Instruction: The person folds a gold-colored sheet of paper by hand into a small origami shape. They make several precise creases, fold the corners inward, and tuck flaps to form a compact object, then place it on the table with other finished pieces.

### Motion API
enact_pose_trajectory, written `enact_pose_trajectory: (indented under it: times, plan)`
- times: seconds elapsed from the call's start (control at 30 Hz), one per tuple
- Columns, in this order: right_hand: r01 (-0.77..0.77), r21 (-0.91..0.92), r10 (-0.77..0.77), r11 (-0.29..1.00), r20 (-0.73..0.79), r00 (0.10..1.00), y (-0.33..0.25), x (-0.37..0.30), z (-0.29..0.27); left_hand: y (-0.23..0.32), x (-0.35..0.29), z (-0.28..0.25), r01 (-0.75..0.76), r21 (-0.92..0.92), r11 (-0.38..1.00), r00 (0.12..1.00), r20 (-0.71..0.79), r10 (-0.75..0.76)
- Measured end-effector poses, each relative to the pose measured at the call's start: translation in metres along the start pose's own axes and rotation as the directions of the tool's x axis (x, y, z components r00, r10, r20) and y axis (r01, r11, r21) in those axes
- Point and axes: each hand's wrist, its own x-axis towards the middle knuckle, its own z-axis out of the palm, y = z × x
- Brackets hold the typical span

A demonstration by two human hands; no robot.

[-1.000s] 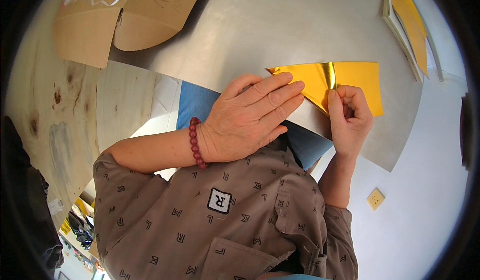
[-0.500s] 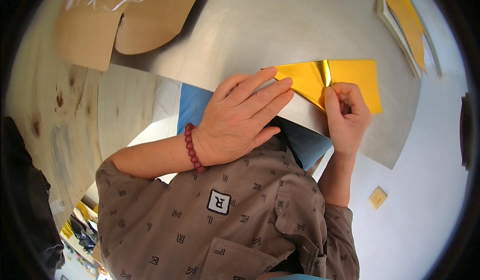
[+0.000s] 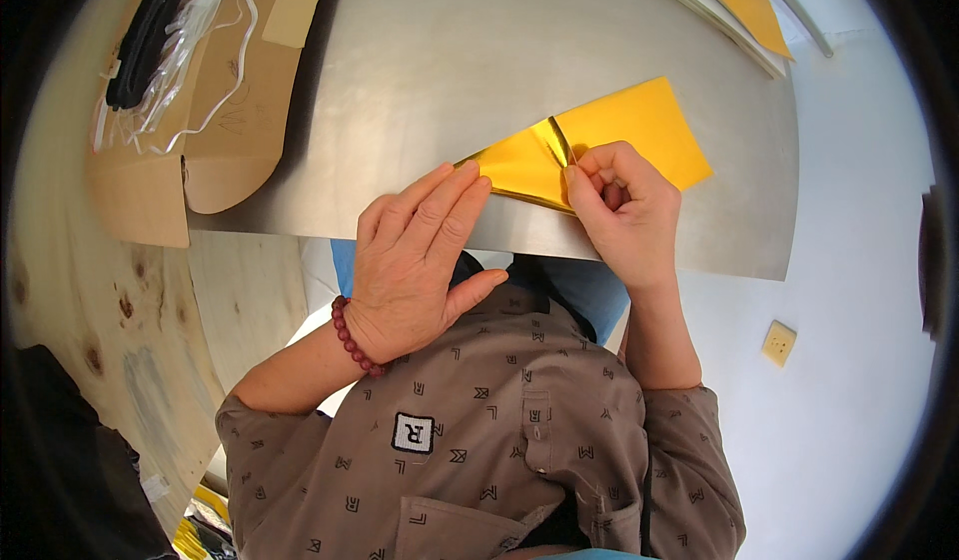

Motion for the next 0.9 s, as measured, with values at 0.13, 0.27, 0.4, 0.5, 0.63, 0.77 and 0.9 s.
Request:
enact_pose_trajectory:
  times: [0.13, 0.27, 0.4, 0.5, 0.63, 0.77, 0.9]
  plan:
    - [0.004, -0.026, -0.004, 1.000, 0.003, 1.000, 0.001, 0.000, 0.000, 0.000, 0.003, 0.000, -0.011, 0.042, 0.999, 1.000, -0.013, 0.011]
    - [0.028, -0.055, -0.029, 0.998, -0.003, 1.000, 0.002, 0.001, 0.000, -0.001, 0.007, -0.001, -0.026, 0.068, 0.997, 0.999, -0.032, 0.028]
    - [0.054, -0.078, -0.054, 0.996, -0.007, 0.998, 0.002, 0.001, 0.001, -0.002, 0.009, -0.001, -0.020, 0.076, 0.997, 0.999, -0.033, 0.023]
    - [0.053, -0.094, -0.054, 0.994, -0.013, 0.998, 0.001, 0.002, 0.001, -0.002, 0.011, 0.000, -0.015, 0.098, 0.995, 0.999, -0.036, 0.018]
    - [0.031, -0.120, -0.032, 0.992, -0.006, 0.999, -0.001, 0.001, 0.000, -0.001, 0.013, 0.001, -0.006, 0.121, 0.993, 0.999, -0.045, 0.011]
    - [0.125, -0.147, -0.121, 0.981, 0.036, 0.992, 0.000, 0.003, -0.001, -0.001, 0.014, 0.001, -0.005, 0.131, 0.991, 0.999, -0.048, 0.011]
    - [0.239, -0.233, -0.233, 0.943, 0.055, 0.971, 0.002, 0.004, 0.000, 0.000, 0.015, 0.002, 0.002, 0.127, 0.992, 0.998, -0.063, 0.006]
